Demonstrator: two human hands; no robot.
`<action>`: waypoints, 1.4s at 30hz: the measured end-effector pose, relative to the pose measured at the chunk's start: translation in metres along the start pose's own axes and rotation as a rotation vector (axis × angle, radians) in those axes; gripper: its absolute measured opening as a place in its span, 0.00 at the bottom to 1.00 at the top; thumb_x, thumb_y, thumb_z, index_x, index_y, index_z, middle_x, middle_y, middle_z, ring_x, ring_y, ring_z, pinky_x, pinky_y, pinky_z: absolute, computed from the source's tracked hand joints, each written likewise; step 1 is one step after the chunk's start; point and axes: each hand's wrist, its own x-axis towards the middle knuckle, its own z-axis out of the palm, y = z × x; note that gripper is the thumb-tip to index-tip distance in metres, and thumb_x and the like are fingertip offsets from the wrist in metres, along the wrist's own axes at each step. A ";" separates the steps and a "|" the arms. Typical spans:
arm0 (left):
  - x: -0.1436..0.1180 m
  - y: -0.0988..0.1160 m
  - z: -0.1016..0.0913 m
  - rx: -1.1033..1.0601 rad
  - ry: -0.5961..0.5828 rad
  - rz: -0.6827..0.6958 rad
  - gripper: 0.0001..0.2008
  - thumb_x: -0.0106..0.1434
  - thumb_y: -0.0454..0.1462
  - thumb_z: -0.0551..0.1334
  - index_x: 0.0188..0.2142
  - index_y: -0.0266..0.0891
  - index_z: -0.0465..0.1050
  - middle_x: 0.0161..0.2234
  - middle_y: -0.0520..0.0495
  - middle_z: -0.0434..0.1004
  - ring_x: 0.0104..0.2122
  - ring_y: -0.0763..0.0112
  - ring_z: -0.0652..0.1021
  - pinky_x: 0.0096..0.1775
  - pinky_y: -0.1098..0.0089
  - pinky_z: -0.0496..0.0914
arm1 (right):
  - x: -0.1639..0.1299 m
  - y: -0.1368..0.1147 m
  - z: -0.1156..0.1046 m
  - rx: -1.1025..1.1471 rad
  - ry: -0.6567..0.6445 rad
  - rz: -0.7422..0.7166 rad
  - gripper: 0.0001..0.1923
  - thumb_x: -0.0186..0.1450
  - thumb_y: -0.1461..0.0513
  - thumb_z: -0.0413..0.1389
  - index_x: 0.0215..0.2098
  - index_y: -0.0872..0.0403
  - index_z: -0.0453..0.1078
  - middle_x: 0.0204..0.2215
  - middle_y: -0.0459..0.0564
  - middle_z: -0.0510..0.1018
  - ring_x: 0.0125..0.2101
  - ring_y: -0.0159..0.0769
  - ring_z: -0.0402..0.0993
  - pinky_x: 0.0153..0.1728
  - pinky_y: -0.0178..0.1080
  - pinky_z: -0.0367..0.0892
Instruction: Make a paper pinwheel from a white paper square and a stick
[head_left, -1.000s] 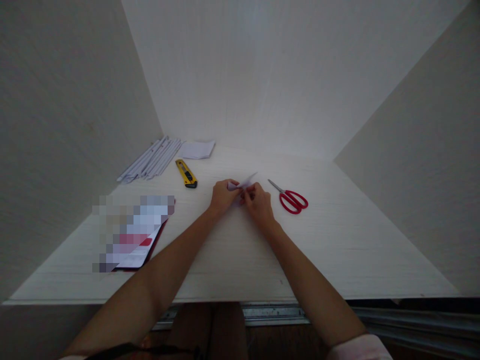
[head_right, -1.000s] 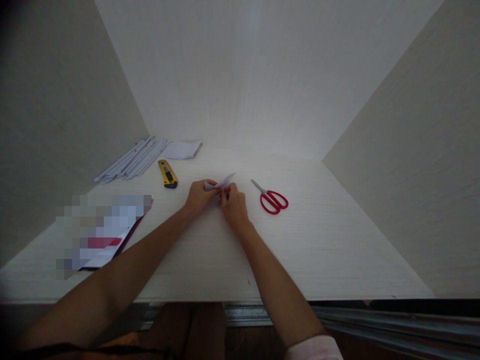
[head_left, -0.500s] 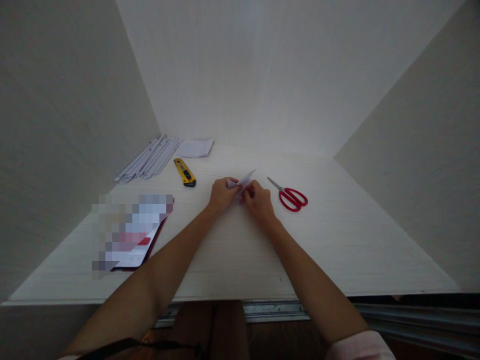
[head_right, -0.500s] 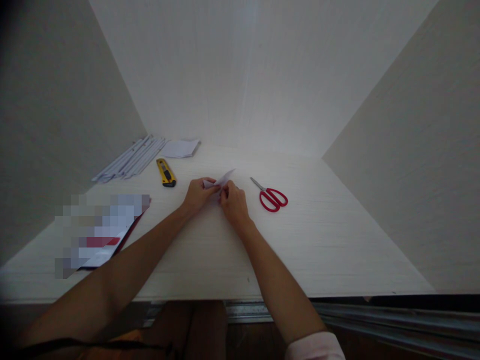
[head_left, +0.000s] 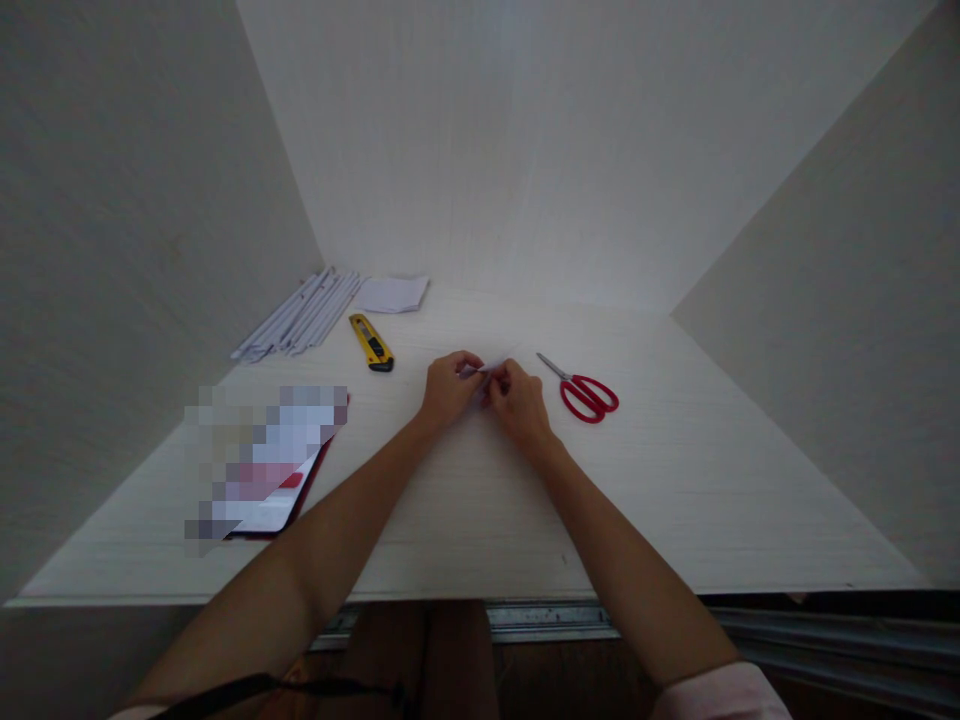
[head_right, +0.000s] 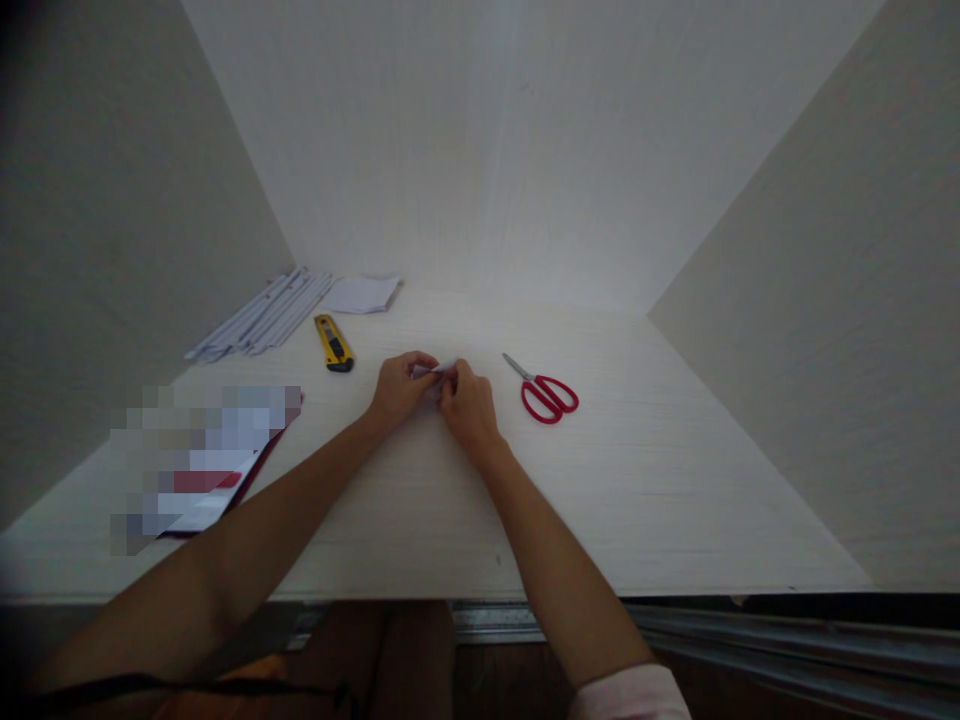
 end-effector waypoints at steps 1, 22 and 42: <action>0.000 -0.001 0.000 -0.026 -0.005 -0.001 0.06 0.46 0.34 0.59 0.27 0.36 0.71 0.23 0.51 0.71 0.25 0.75 0.70 0.30 0.73 0.64 | 0.000 0.000 0.000 0.004 0.001 0.004 0.04 0.56 0.68 0.46 0.25 0.54 0.59 0.19 0.47 0.73 0.20 0.30 0.69 0.25 0.32 0.62; 0.000 -0.003 0.003 -0.193 -0.021 -0.024 0.04 0.45 0.30 0.59 0.25 0.35 0.69 0.25 0.49 0.74 0.28 0.72 0.74 0.34 0.70 0.69 | 0.001 0.007 0.008 0.291 0.018 0.139 0.03 0.56 0.66 0.47 0.25 0.54 0.55 0.18 0.45 0.72 0.17 0.30 0.71 0.19 0.31 0.64; 0.000 -0.006 0.005 -0.174 0.010 0.072 0.01 0.47 0.32 0.58 0.22 0.36 0.68 0.23 0.51 0.72 0.27 0.72 0.74 0.30 0.72 0.67 | 0.000 0.009 0.009 0.060 0.064 0.085 0.04 0.60 0.64 0.44 0.26 0.54 0.56 0.15 0.44 0.70 0.15 0.29 0.64 0.22 0.32 0.58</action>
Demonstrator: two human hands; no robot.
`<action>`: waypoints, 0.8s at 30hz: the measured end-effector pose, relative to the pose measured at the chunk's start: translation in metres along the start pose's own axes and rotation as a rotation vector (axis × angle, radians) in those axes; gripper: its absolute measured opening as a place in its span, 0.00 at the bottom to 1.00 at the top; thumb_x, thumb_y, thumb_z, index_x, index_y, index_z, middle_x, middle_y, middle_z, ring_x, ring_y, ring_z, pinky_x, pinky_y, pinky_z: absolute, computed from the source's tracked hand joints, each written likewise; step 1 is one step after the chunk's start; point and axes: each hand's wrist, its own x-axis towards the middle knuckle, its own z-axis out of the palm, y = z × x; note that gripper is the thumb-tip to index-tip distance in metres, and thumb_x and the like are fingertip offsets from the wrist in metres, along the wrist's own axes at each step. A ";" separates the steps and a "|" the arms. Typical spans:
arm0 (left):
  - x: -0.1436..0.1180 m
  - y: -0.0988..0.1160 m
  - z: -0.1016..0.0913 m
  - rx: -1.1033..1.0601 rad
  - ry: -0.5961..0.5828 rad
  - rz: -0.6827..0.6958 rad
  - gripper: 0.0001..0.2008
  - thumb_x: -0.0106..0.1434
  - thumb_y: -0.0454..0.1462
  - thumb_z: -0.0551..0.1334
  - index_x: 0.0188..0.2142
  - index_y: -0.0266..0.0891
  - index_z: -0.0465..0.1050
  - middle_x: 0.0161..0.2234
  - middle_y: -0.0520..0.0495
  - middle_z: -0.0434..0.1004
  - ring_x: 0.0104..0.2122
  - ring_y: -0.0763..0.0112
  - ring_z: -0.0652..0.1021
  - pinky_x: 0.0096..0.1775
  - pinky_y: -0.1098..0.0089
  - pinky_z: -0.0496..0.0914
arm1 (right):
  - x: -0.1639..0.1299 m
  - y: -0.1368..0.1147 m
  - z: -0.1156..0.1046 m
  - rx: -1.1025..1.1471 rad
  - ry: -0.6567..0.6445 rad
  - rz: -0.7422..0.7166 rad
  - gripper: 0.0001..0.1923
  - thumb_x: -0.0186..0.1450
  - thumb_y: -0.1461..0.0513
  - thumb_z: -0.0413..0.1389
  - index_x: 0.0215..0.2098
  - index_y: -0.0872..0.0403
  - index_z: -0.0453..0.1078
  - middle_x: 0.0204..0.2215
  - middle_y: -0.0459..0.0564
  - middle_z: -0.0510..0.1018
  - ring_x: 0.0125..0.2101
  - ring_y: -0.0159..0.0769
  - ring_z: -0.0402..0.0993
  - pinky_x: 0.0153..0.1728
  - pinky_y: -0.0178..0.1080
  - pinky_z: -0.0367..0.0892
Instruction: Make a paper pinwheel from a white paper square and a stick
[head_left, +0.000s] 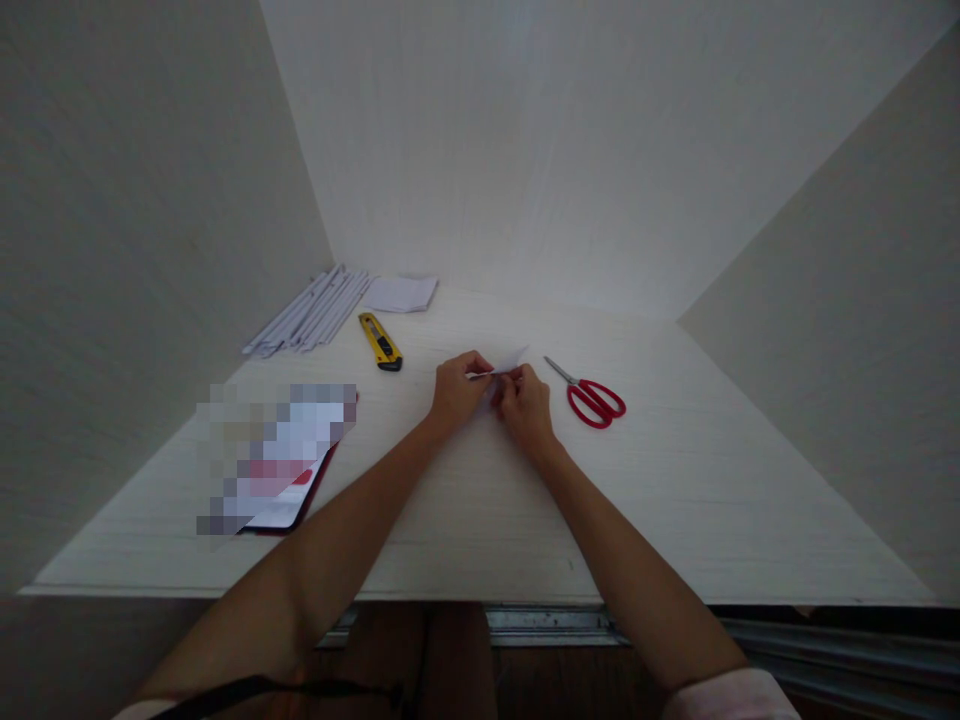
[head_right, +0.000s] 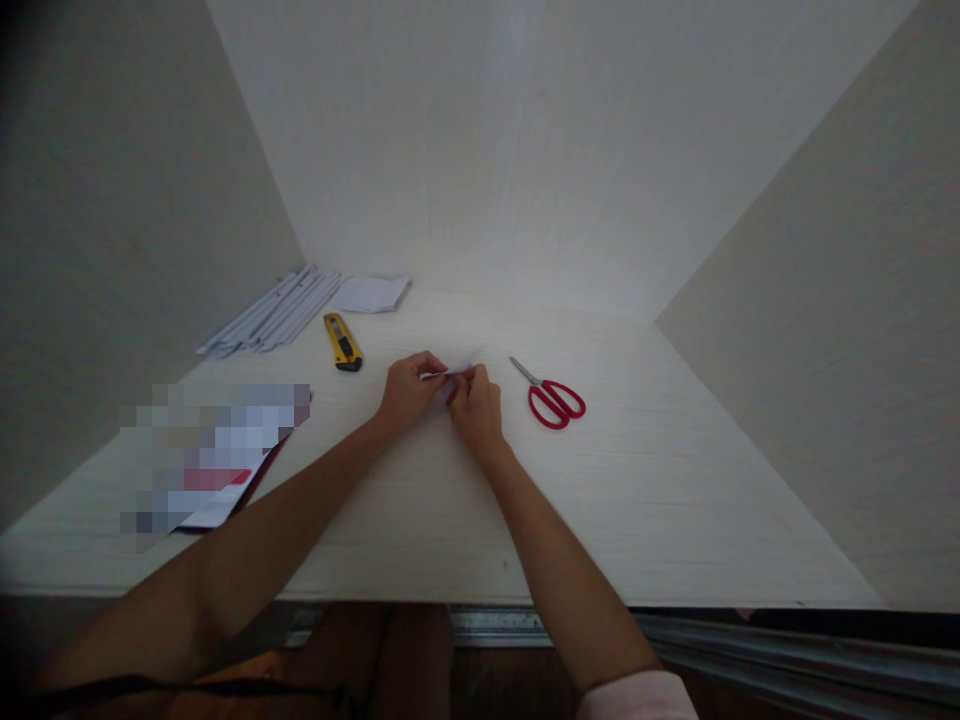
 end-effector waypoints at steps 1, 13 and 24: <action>0.000 0.000 0.000 -0.004 0.002 -0.002 0.01 0.47 0.31 0.58 0.23 0.36 0.68 0.23 0.51 0.72 0.27 0.72 0.74 0.30 0.72 0.67 | 0.000 0.000 0.001 0.005 -0.003 -0.001 0.04 0.60 0.63 0.43 0.27 0.54 0.56 0.14 0.44 0.70 0.15 0.29 0.64 0.21 0.32 0.58; 0.000 0.002 0.001 0.018 0.018 0.007 0.02 0.46 0.30 0.57 0.22 0.37 0.67 0.22 0.53 0.71 0.26 0.73 0.73 0.31 0.72 0.66 | 0.000 0.001 0.005 0.045 -0.007 0.056 0.03 0.59 0.63 0.43 0.26 0.53 0.54 0.16 0.45 0.70 0.16 0.30 0.65 0.21 0.32 0.58; -0.003 0.008 -0.001 0.110 0.017 0.043 0.04 0.47 0.29 0.57 0.23 0.37 0.68 0.22 0.53 0.71 0.26 0.74 0.72 0.33 0.71 0.66 | 0.001 0.003 0.009 0.286 -0.043 0.187 0.03 0.57 0.62 0.44 0.27 0.53 0.53 0.12 0.40 0.66 0.11 0.28 0.61 0.14 0.31 0.57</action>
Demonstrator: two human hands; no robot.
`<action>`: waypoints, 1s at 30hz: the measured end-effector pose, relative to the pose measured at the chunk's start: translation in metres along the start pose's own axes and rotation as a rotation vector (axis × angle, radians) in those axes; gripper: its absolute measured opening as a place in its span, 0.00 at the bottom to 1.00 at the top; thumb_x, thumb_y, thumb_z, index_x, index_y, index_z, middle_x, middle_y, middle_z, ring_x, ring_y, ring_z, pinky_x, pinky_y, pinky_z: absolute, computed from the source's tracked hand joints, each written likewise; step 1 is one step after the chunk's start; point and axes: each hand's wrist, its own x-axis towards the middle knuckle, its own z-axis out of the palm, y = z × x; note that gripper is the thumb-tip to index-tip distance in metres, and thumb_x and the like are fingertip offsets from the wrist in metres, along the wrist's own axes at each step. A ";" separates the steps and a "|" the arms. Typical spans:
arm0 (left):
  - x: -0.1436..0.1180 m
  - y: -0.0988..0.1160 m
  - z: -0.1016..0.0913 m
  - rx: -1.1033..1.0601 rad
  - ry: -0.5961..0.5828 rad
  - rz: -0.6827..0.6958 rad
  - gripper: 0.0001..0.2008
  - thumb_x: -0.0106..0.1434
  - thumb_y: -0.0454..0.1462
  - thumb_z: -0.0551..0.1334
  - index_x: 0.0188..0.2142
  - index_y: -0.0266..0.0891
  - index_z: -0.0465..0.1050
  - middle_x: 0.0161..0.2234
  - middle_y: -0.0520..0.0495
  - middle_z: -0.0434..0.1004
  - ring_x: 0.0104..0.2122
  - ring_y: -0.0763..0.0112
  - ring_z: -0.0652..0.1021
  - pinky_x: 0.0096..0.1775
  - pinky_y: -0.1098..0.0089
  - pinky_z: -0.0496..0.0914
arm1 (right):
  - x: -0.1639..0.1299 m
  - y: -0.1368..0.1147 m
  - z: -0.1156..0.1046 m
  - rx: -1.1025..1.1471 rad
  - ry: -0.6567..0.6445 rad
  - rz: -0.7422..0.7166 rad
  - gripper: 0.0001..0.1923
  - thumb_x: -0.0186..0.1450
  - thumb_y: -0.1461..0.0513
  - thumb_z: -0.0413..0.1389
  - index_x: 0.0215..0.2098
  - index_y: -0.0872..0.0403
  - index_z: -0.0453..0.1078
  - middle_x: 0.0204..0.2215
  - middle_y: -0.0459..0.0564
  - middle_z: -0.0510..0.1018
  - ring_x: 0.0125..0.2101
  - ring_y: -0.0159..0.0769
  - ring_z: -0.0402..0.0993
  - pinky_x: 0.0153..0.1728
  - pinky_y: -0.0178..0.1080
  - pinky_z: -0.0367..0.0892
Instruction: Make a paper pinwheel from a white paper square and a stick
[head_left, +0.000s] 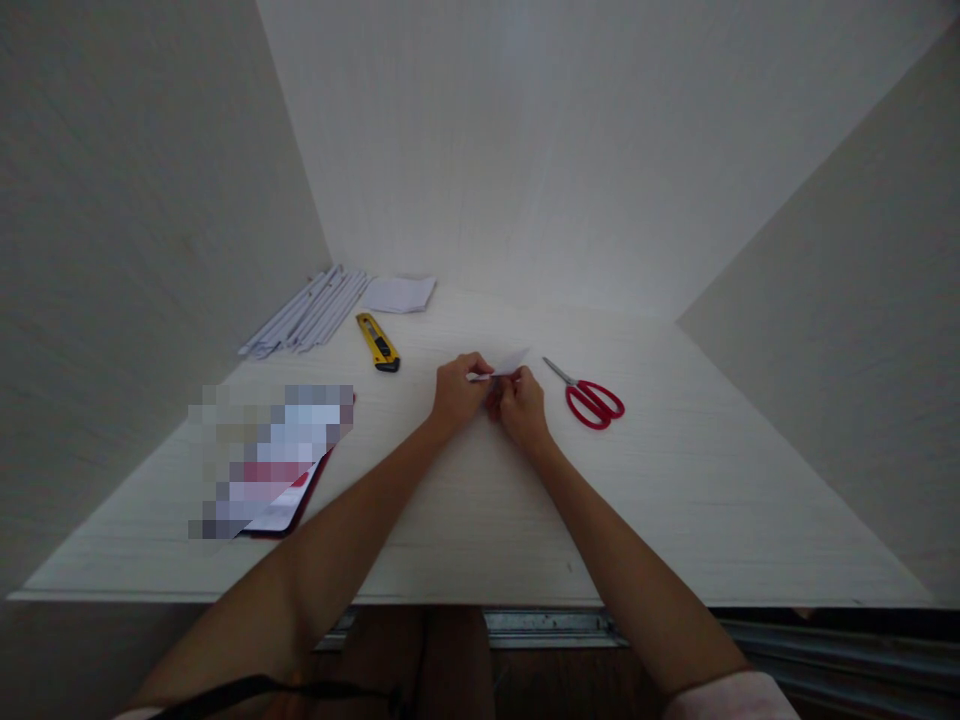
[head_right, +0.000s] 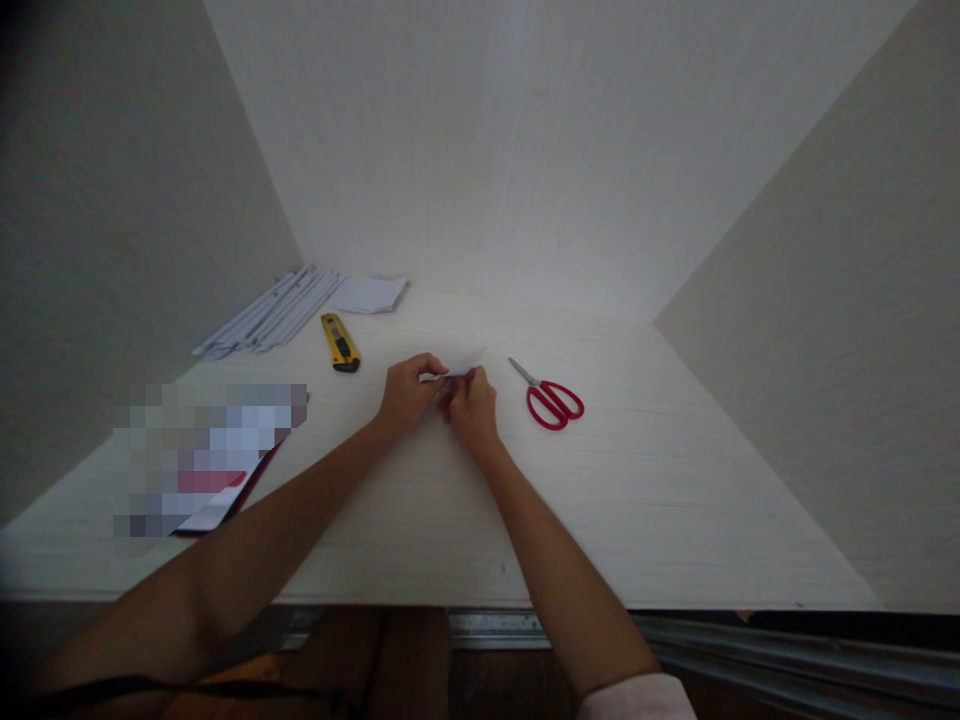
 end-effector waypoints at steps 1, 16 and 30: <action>0.000 0.000 0.000 0.010 0.012 0.021 0.05 0.46 0.28 0.57 0.23 0.37 0.68 0.23 0.53 0.71 0.27 0.74 0.72 0.33 0.71 0.66 | 0.001 0.000 0.000 0.040 -0.004 0.008 0.03 0.57 0.62 0.44 0.27 0.53 0.53 0.12 0.40 0.66 0.11 0.27 0.61 0.14 0.30 0.56; -0.003 0.017 -0.005 0.128 0.219 0.529 0.07 0.49 0.25 0.58 0.26 0.37 0.68 0.28 0.49 0.73 0.34 0.71 0.72 0.35 0.69 0.61 | 0.002 -0.015 -0.005 0.700 -0.090 -0.052 0.05 0.55 0.62 0.51 0.30 0.53 0.58 0.15 0.37 0.64 0.14 0.22 0.57 0.16 0.28 0.51; -0.003 0.021 -0.011 0.173 0.188 0.565 0.15 0.49 0.23 0.54 0.33 0.40 0.71 0.28 0.50 0.75 0.37 0.70 0.72 0.38 0.67 0.59 | 0.001 -0.021 -0.009 0.607 -0.091 -0.088 0.04 0.56 0.61 0.49 0.29 0.53 0.57 0.14 0.37 0.60 0.14 0.22 0.53 0.16 0.29 0.48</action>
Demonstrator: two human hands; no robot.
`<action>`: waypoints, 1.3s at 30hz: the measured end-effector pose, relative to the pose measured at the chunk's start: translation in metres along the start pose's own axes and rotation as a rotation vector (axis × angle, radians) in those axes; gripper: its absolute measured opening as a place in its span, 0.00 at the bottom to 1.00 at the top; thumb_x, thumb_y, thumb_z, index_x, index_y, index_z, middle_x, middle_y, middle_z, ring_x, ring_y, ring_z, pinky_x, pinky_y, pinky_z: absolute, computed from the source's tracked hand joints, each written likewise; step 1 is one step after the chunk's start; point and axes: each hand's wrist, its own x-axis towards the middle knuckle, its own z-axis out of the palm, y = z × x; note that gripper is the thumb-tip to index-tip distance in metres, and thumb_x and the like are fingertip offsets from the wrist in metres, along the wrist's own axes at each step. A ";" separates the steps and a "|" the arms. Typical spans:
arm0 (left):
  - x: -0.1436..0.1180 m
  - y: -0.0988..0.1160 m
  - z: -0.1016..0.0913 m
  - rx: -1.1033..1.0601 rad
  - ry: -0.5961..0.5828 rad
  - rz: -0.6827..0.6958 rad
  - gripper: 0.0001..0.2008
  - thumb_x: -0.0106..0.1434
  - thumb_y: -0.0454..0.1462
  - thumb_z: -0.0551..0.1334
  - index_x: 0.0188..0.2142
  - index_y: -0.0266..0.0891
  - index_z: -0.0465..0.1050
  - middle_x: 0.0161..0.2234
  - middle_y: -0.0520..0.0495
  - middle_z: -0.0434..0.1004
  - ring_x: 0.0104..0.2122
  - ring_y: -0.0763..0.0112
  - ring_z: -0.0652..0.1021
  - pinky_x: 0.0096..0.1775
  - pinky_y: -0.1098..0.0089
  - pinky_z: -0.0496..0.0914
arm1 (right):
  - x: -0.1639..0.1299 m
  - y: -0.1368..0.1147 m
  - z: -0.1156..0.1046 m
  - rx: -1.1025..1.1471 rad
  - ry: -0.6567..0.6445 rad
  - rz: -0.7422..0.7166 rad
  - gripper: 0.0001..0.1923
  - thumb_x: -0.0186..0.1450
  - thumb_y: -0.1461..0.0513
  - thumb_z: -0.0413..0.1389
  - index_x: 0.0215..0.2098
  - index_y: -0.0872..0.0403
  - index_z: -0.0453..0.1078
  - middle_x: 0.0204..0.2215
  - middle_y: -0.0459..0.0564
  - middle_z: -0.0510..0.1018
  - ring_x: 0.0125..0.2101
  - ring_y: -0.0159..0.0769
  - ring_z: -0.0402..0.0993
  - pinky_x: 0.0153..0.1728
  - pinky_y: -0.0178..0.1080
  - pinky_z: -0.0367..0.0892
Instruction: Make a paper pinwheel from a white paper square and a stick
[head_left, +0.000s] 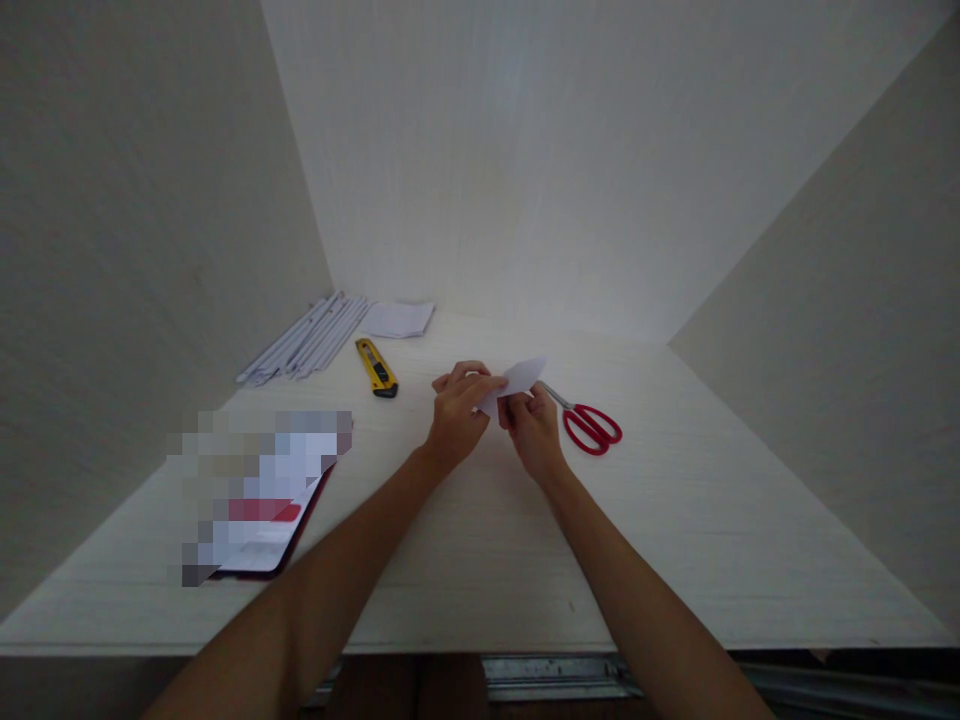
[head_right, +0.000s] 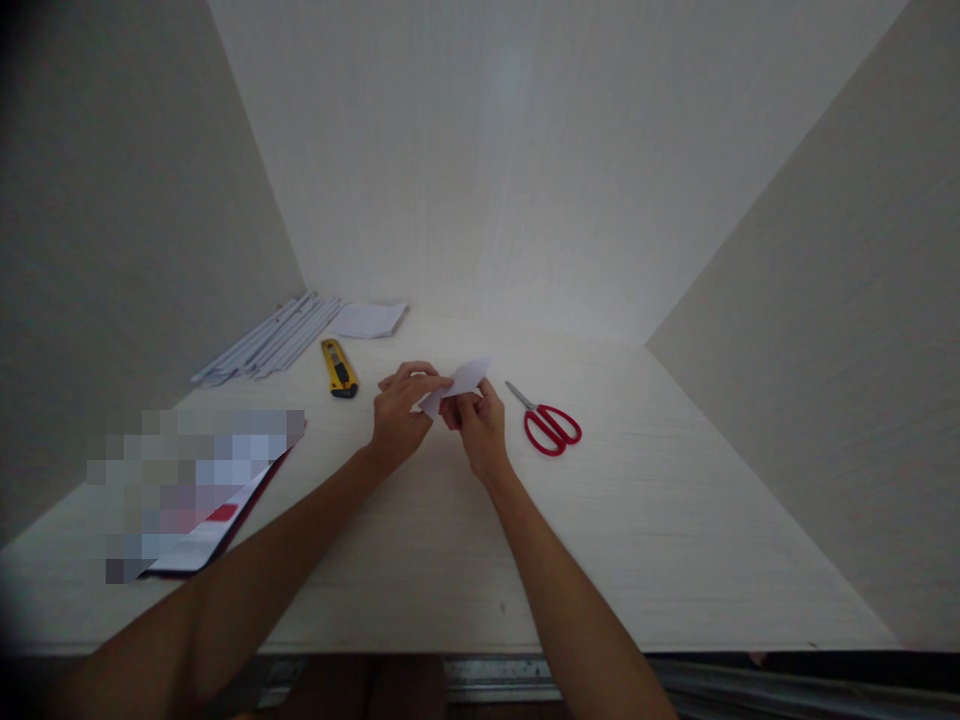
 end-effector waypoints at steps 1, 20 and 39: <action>0.000 0.000 0.000 -0.012 -0.004 0.003 0.16 0.48 0.23 0.54 0.33 0.40 0.71 0.28 0.50 0.75 0.37 0.69 0.72 0.38 0.67 0.60 | 0.000 0.000 0.000 -0.018 -0.002 -0.001 0.04 0.57 0.61 0.48 0.28 0.53 0.56 0.14 0.37 0.60 0.14 0.22 0.52 0.16 0.29 0.48; -0.005 0.002 0.007 -0.177 0.052 0.002 0.12 0.49 0.24 0.55 0.29 0.38 0.72 0.26 0.48 0.73 0.34 0.70 0.71 0.35 0.68 0.66 | -0.006 0.000 0.006 0.144 0.141 0.149 0.09 0.50 0.61 0.53 0.27 0.52 0.56 0.20 0.40 0.62 0.19 0.24 0.57 0.18 0.28 0.54; -0.006 0.003 0.009 -0.155 0.059 -0.024 0.14 0.46 0.21 0.55 0.28 0.37 0.72 0.26 0.49 0.73 0.34 0.70 0.71 0.34 0.69 0.64 | -0.009 -0.001 0.009 0.247 0.173 0.165 0.08 0.51 0.63 0.53 0.27 0.53 0.57 0.19 0.38 0.62 0.17 0.22 0.55 0.15 0.26 0.50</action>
